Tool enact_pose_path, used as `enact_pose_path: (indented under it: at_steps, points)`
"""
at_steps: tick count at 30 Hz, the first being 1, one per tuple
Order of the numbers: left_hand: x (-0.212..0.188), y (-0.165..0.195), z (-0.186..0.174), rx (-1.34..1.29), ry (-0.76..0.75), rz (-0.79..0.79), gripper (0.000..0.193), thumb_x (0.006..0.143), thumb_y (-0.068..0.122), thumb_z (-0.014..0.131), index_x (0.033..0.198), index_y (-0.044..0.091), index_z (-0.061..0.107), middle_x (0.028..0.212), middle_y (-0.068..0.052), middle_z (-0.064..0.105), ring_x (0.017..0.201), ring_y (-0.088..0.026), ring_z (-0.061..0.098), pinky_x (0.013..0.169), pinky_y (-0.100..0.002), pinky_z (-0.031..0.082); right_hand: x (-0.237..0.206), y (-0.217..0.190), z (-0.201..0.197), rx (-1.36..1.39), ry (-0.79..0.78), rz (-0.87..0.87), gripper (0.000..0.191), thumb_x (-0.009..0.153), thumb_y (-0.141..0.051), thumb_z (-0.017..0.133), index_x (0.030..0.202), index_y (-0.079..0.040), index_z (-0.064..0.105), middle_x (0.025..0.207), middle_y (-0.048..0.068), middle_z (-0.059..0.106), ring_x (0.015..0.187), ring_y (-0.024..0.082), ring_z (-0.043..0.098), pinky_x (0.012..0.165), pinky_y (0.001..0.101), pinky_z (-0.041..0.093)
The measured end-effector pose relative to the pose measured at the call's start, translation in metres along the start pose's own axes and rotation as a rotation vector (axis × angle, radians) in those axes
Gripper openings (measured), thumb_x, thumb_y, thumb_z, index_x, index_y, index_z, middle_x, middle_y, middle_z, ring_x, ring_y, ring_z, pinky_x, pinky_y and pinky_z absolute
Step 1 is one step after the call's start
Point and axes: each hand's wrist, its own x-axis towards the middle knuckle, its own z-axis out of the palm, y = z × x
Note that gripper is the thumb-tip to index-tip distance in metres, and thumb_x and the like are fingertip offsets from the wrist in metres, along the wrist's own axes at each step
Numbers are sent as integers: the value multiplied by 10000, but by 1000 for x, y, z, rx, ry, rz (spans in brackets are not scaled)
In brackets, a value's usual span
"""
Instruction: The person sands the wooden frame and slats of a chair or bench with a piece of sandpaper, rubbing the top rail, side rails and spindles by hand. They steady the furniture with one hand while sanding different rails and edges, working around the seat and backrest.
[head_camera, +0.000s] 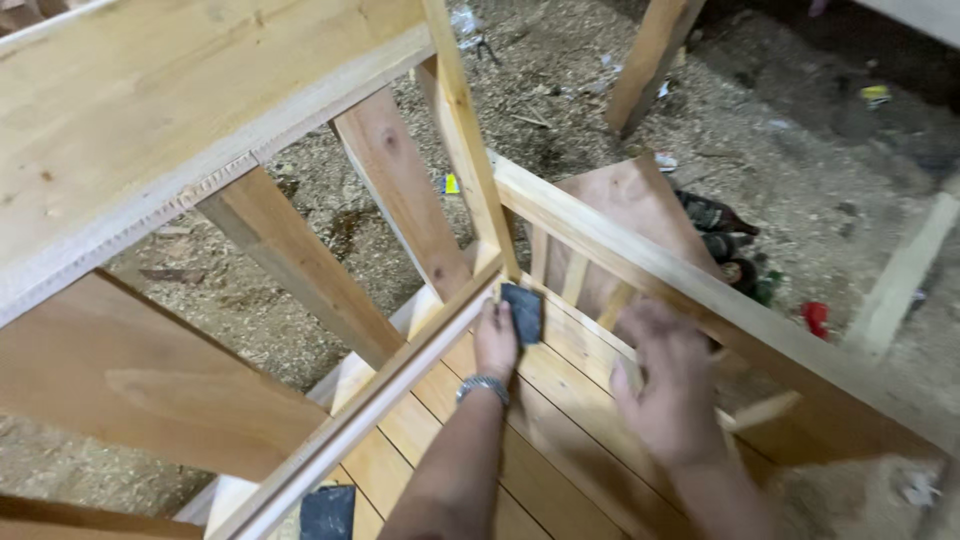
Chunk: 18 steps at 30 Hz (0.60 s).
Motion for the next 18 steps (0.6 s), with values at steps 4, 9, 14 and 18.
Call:
enact_pose_path:
  at_steps: [4, 9, 14, 18]
  points:
    - [9, 13, -6, -655, -48, -378, 351, 1049, 312, 508, 1108, 12, 681, 1061, -123, 744, 950, -241, 689, 890, -391, 539, -59, 9, 13, 226, -108, 562, 471, 866, -225, 730, 1306, -87, 637, 1172, 163, 728, 1057, 301, 707, 906, 402, 569]
    - [-52, 74, -14, -1003, -250, -621, 209, 1014, 250, 536, 1054, 100, 676, 1016, -20, 735, 933, -130, 682, 870, -294, 533, -63, 20, 41, 415, -230, 945, 613, 889, -305, 741, 1412, -58, 536, 1244, 157, 698, 1102, 236, 700, 961, 359, 541]
    - [-100, 108, -18, -990, -554, -365, 191, 1016, 232, 562, 1081, 91, 674, 1028, -8, 719, 960, -105, 664, 893, -276, 534, -53, -15, 69, 987, -37, 978, 507, 918, -251, 655, 1393, -94, 575, 1293, 56, 682, 1185, 163, 624, 994, 326, 487]
    - [-80, 101, -22, -755, -732, -49, 307, 1167, 255, 590, 1175, -38, 681, 1001, -107, 590, 904, -188, 522, 828, -328, 437, -48, -26, 62, 792, 87, 936, 374, 1002, -227, 567, 1319, -47, 653, 1219, 78, 726, 1108, 193, 657, 961, 329, 509]
